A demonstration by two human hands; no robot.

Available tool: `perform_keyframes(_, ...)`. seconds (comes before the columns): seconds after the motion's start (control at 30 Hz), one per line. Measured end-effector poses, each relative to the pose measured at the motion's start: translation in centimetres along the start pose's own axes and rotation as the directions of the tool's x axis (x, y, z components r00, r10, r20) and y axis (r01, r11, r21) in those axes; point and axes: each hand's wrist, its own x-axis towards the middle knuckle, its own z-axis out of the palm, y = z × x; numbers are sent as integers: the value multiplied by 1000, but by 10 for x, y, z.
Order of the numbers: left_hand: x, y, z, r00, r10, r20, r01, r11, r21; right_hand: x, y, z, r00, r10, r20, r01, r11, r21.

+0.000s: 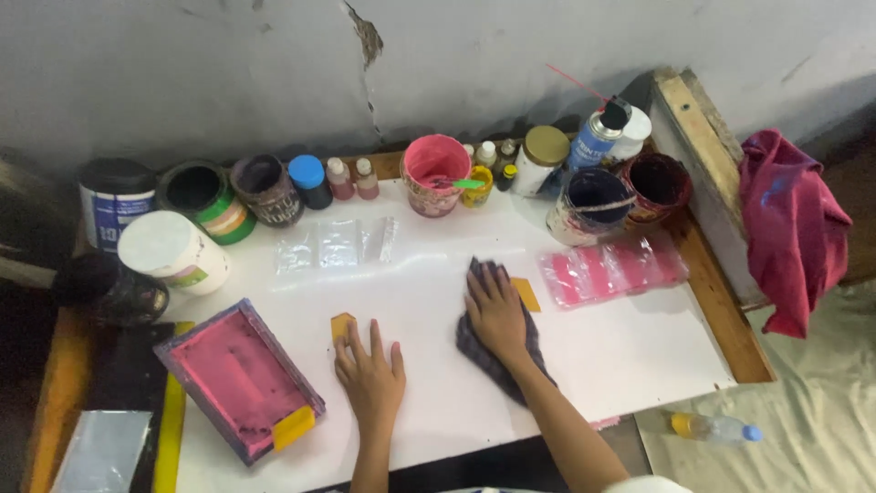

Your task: The person wipes a white work surface with a dark cloth, then stirs pink paint in a container using a green stick. The person then wipes the surface again and handles a clear plastic sheet.

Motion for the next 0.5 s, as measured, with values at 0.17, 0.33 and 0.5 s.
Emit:
perform_keyframes(0.17,-2,0,1,998,15,-64,-17,999,-35,2,-51,42,988,-144,-56,141,988,-55)
perform_keyframes(0.33,-6,-6,4,996,30,-85,-37,996,-82,-71,-105,6,937,-307,168,290,950,116)
perform_keyframes(0.5,-7,-7,2,989,-37,146,60,986,-157,-105,-38,-45,778,-600,-186,608,794,-15)
